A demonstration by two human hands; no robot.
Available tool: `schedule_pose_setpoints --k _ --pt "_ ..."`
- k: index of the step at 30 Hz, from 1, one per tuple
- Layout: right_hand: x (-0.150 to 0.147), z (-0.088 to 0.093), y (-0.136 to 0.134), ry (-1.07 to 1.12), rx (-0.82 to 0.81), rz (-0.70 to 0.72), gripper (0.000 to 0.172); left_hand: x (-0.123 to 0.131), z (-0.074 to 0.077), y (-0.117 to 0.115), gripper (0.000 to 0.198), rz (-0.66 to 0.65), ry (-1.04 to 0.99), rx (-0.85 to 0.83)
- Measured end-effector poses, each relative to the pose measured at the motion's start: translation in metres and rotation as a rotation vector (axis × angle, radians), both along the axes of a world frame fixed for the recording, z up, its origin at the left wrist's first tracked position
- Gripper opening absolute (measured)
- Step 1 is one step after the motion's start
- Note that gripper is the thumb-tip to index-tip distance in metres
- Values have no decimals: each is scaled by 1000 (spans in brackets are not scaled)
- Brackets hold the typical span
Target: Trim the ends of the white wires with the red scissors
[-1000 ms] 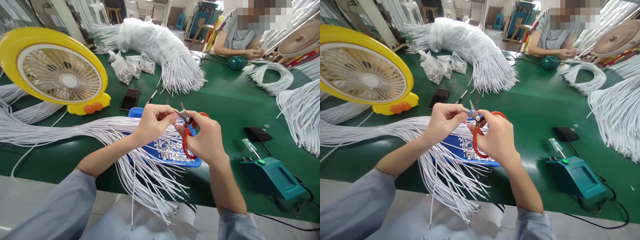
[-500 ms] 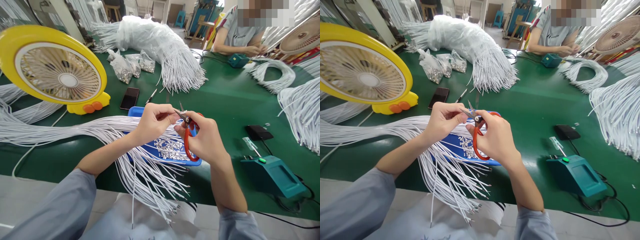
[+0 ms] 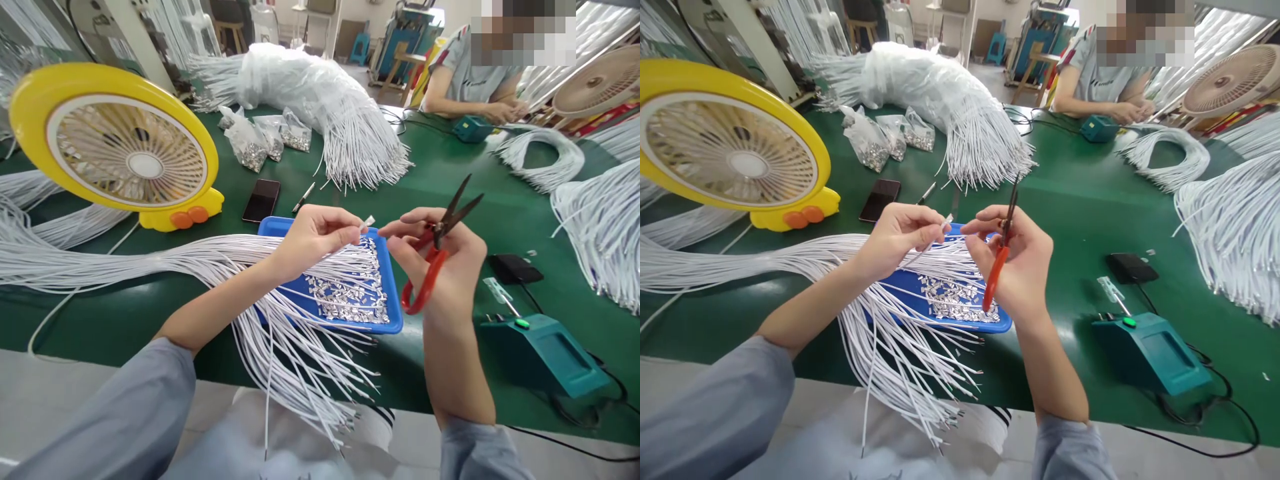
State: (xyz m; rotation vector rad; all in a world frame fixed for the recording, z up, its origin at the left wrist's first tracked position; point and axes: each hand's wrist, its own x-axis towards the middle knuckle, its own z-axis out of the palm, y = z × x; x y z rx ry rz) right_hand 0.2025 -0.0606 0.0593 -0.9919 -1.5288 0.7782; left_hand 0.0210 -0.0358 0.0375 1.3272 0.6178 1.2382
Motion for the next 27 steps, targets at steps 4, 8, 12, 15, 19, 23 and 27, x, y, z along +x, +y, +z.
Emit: schedule_pose_setpoints --k 4,8,12,15,19,23,27 --pt "-11 -6 -2 -24 60 -10 22 8 -4 -5 9 -83 -2 8" --pt "-10 -6 -3 -48 57 -8 28 9 -6 -5 19 -94 32 -1" --pt "-9 -7 -4 -62 57 -45 31 9 -6 -5 17 -36 153 101" --pt "-9 -9 -5 -98 78 -76 32 10 -8 -5 14 11 248 233" --pt "-9 -11 -8 -128 112 -105 31 12 -11 -7 9 136 247 342" --pt "-9 -10 -10 -121 111 -107 31 14 -12 -9 17 209 235 352" --pt "-7 -3 -11 -88 56 -32 29 13 -8 -9 17 254 233 348"
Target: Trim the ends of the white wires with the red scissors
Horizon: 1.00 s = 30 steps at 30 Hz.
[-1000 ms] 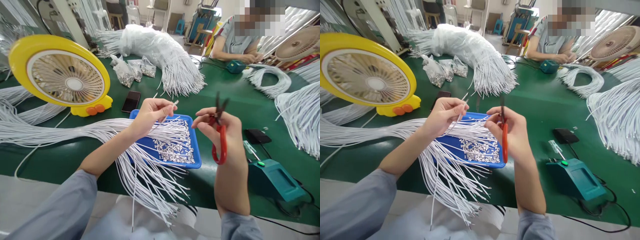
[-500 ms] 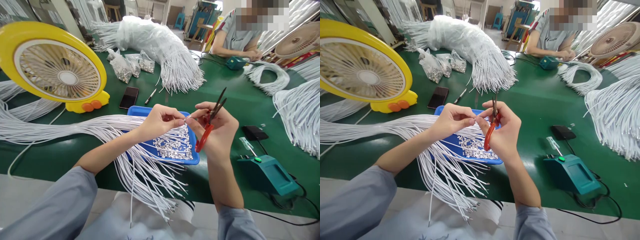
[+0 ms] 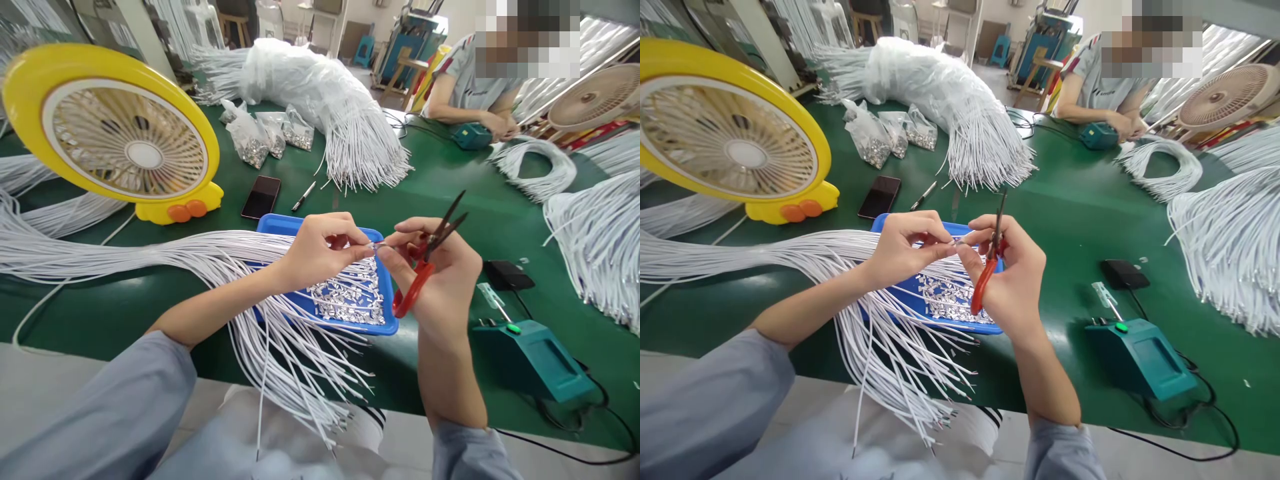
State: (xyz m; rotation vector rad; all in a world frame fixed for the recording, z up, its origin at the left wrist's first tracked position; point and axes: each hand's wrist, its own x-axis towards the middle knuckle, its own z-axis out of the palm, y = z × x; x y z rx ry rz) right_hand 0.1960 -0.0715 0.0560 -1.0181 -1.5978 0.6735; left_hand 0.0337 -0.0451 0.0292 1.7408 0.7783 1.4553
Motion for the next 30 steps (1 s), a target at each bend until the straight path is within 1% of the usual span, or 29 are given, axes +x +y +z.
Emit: schedule_pose_setpoints --k 3,5,7,10,14,18,22,27,30 --pt "3 5 1 65 -5 29 21 -2 2 1 13 18 -14 -27" --pt "5 5 4 98 28 19 21 -4 3 2 10 -16 -22 -55" --pt "4 4 7 116 36 42 23 -5 4 3 9 -75 -18 -82" --pt "2 2 11 139 2 120 24 -5 3 3 13 -144 10 -111" --pt "-1 0 10 127 -38 174 22 -2 3 0 21 -202 58 -109" --pt "-1 -1 9 86 -12 191 23 -2 3 -1 25 -248 85 -113" --pt "1 -2 11 94 1 185 26 -4 4 0 27 -292 120 -95" --pt "4 -6 11 60 -5 129 33 -4 2 1 26 -265 115 -89" --pt "4 -6 10 39 -19 92 29 -4 2 2 18 -159 75 -47"
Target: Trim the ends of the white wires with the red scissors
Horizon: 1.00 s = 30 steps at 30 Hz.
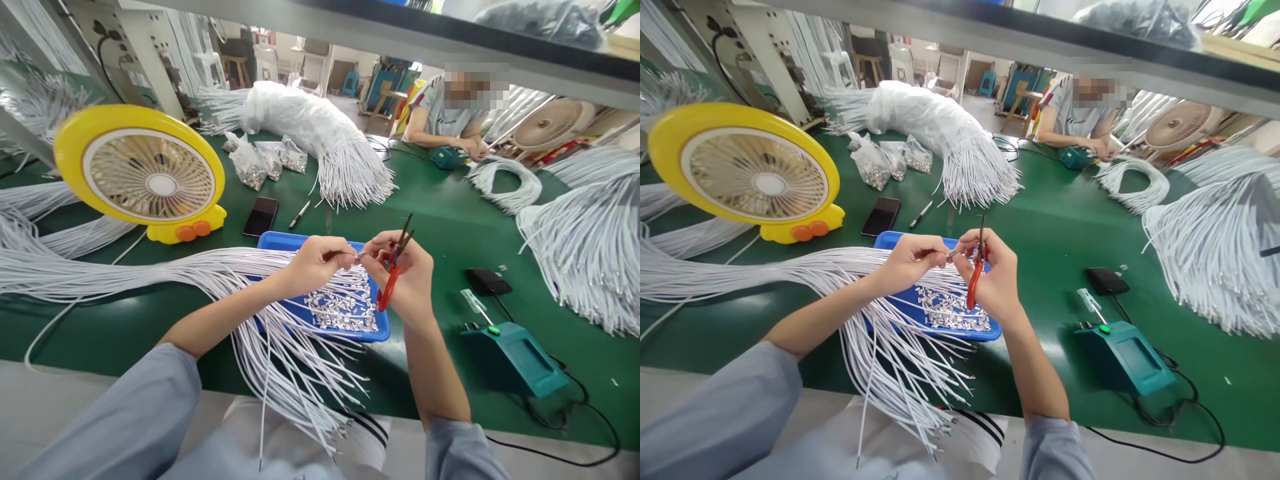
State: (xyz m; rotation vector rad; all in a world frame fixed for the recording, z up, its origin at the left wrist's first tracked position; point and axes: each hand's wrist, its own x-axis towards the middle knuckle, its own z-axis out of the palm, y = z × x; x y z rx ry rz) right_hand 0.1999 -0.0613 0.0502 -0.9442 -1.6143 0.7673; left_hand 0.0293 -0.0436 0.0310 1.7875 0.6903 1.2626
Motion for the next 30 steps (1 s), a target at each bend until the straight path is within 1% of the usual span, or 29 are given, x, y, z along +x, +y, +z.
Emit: schedule_pose_setpoints --k 2,4,6,7,8,10,12,14,15,17,20,23,26,30 --pt "0 1 2 7 -16 -30 24 -2 1 0 14 104 -26 54" --pt "3 1 8 12 -43 -65 23 -4 3 -1 14 166 -41 94" --pt "8 -6 16 -25 -95 -99 27 -4 4 -3 15 154 -42 110" --pt "13 -12 20 -71 -137 -115 29 -3 4 -5 16 129 -37 117" --pt "18 -21 22 -103 -178 -111 29 -1 3 -6 15 94 -25 124" --pt "31 -45 22 -156 -257 -101 27 2 0 -9 13 16 16 118" --pt "45 -73 14 -205 -324 -120 26 5 -3 -10 13 -76 34 41" --pt "59 -97 2 -257 -372 -150 24 7 -5 -11 15 -168 0 -78" --pt "66 -107 -4 -286 -391 -155 23 7 -5 -12 16 -201 -20 -129" --pt "75 -119 -14 -339 -402 -174 21 7 -5 -17 17 -233 -34 -172" --pt "82 -124 -19 -386 -376 -207 20 4 -5 -29 18 -261 -9 -179" --pt "83 -122 -15 -376 -347 -199 23 -1 -8 -47 21 -353 9 -217" --pt "81 -119 -4 -324 -336 -145 24 -7 -12 -65 22 -445 54 -233" --pt "81 -117 17 -193 -321 -137 24 -10 -14 -86 24 -495 233 -134"
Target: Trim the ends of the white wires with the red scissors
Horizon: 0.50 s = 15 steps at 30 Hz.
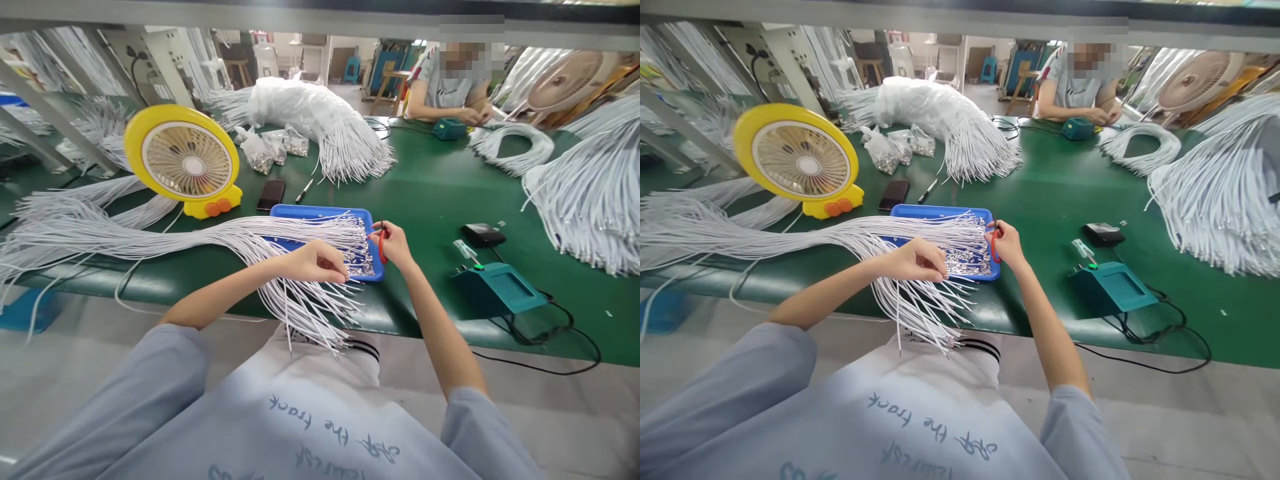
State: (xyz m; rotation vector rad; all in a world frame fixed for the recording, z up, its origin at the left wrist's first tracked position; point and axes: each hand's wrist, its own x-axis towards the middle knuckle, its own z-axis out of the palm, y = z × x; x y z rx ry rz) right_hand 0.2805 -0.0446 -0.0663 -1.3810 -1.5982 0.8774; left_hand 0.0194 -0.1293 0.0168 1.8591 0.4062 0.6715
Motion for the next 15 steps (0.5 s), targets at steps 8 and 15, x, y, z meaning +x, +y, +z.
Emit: schedule_pose_setpoints --k 8,15 --pt "4 -20 19 335 16 -75 55 34 -33 -37 25 -46 201 220" --pt "7 -34 30 476 57 -167 50 55 -63 -42 20 101 205 531"
